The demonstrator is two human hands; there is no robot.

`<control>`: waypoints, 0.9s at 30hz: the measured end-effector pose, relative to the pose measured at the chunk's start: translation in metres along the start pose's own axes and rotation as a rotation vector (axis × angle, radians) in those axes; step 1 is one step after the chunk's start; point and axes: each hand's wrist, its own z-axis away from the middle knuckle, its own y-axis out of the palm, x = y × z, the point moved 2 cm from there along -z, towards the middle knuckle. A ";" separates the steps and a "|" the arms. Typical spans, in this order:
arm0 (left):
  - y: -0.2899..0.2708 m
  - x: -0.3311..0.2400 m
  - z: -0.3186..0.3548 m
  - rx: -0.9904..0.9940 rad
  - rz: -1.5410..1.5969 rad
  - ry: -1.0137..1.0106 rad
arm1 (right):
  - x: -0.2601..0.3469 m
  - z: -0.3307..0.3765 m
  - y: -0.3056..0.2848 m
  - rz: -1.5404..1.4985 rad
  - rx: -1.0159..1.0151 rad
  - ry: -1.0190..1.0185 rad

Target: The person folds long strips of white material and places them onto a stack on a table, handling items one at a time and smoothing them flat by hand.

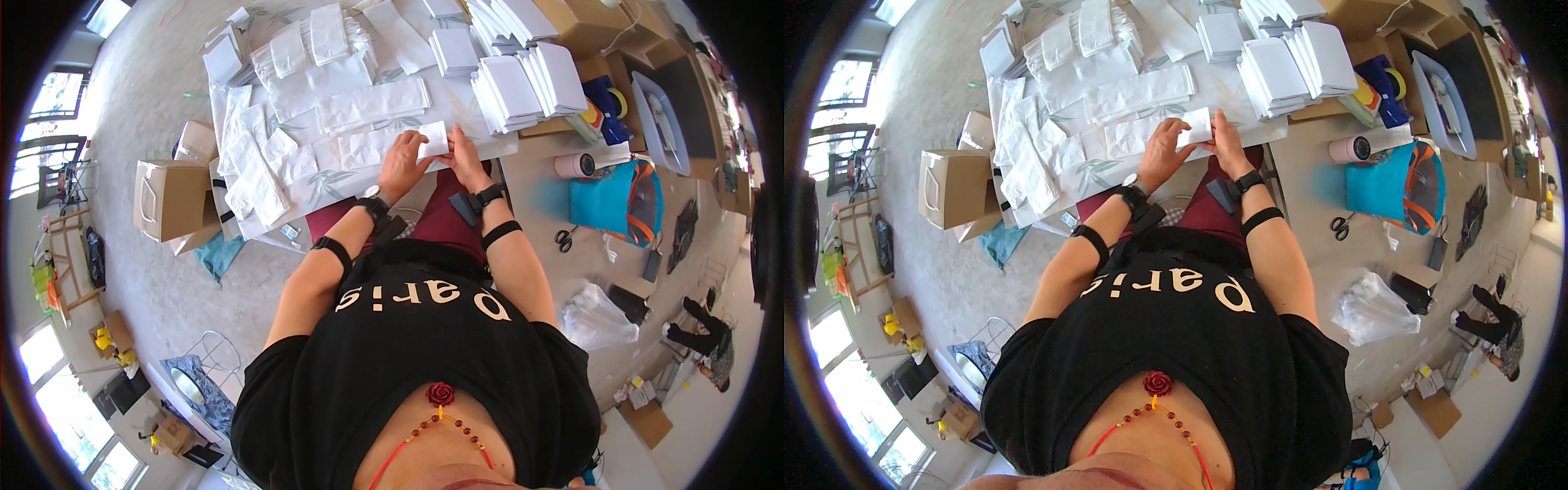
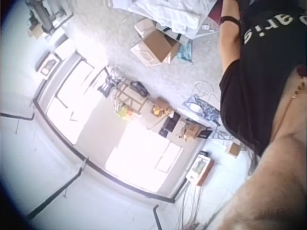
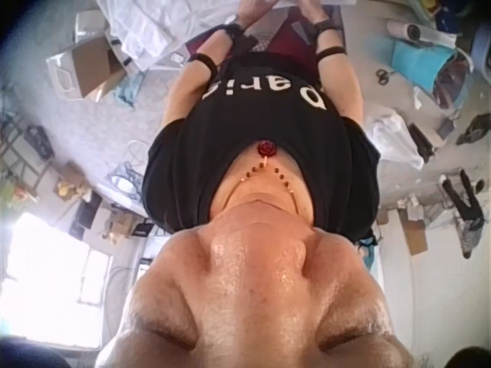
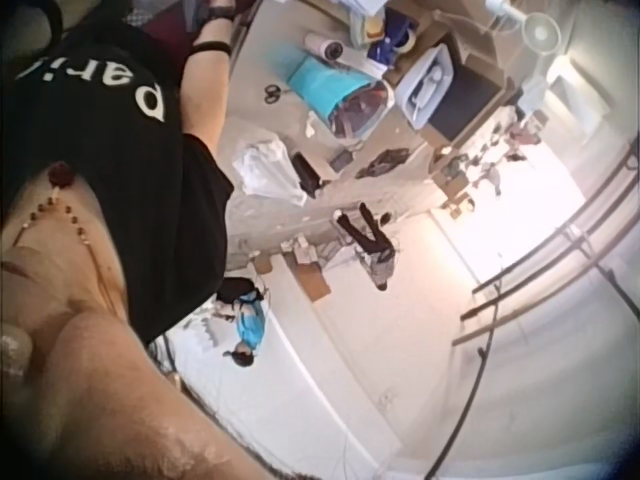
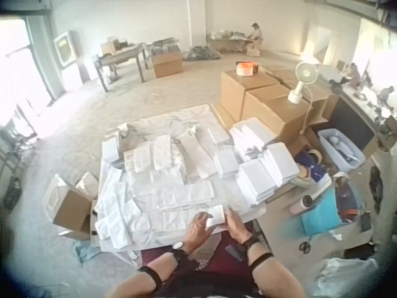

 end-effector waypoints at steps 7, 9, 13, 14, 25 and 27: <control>0.022 0.012 -0.013 -0.064 0.024 0.000 | 0.006 0.004 0.002 0.017 0.013 0.000; 0.024 0.022 -0.014 -0.122 0.132 -0.060 | 0.006 0.005 0.005 -0.013 -0.007 -0.023; 0.024 0.036 -0.015 -0.140 0.214 -0.217 | 0.000 0.004 0.007 -0.020 -0.040 -0.104; 0.024 0.037 -0.014 -0.143 0.211 -0.249 | -0.004 0.003 0.004 -0.016 -0.028 -0.134; 0.028 0.033 -0.016 -0.152 0.204 -0.217 | -0.013 -0.003 0.004 0.600 -0.147 -0.408; 0.027 0.033 -0.016 -0.158 0.204 -0.199 | -0.011 0.000 0.004 0.618 -0.163 -0.418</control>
